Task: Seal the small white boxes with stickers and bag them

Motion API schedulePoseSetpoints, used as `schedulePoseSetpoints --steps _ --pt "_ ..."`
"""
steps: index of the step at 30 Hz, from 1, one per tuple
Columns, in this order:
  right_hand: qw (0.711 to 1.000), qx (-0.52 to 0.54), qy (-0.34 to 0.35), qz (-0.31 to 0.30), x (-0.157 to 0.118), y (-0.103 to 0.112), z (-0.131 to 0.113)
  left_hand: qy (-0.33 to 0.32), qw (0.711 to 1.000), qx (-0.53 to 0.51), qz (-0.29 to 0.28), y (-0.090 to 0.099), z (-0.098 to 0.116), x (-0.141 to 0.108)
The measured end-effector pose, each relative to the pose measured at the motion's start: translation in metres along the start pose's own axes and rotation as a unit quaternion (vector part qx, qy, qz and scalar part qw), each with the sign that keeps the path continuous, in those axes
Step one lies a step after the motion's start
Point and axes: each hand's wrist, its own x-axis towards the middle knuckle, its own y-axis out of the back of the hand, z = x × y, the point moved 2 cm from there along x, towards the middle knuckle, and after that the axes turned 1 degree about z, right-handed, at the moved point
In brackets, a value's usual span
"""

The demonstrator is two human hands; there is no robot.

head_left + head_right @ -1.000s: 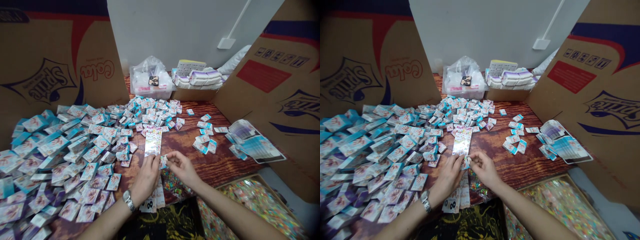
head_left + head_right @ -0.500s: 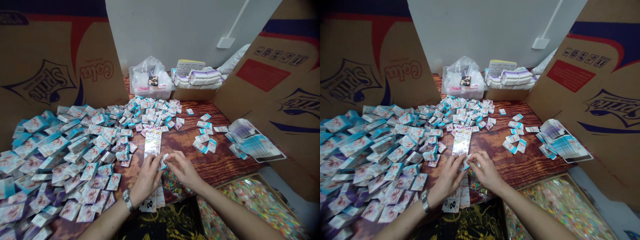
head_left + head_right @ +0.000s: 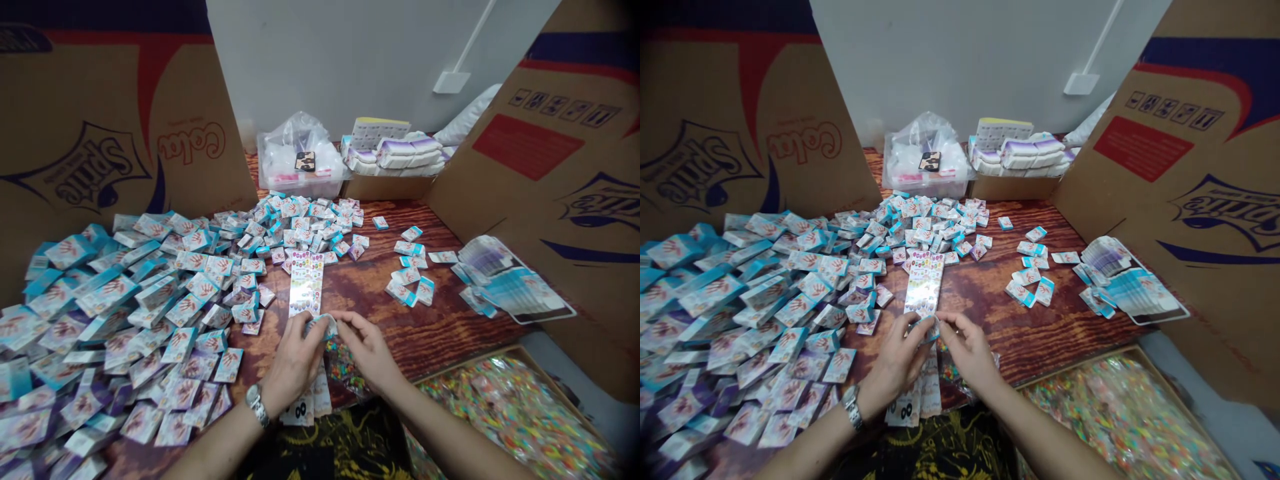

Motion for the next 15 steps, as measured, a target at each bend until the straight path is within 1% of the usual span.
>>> schedulePoseSetpoints --steps 4,7,10,12,15 --pt "0.997 0.068 -0.033 0.028 0.001 -0.003 0.002 0.003 1.000 0.015 0.005 -0.001 0.002 -0.001" --pt "0.995 0.079 -0.043 0.052 0.004 -0.005 0.006 0.007 1.000 0.017 0.018 -0.003 0.004 -0.001" --pt "0.998 0.021 -0.022 0.055 0.007 -0.005 0.004 0.010 0.999 0.039 0.024 -0.006 0.005 -0.002" --pt "0.997 -0.052 0.019 0.055 0.007 -0.005 -0.001 0.014 0.998 0.063 0.026 -0.009 0.005 -0.002" --pt "0.983 -0.155 0.083 0.053 0.003 -0.005 -0.008 0.021 0.994 0.104 0.031 -0.013 0.005 -0.004"
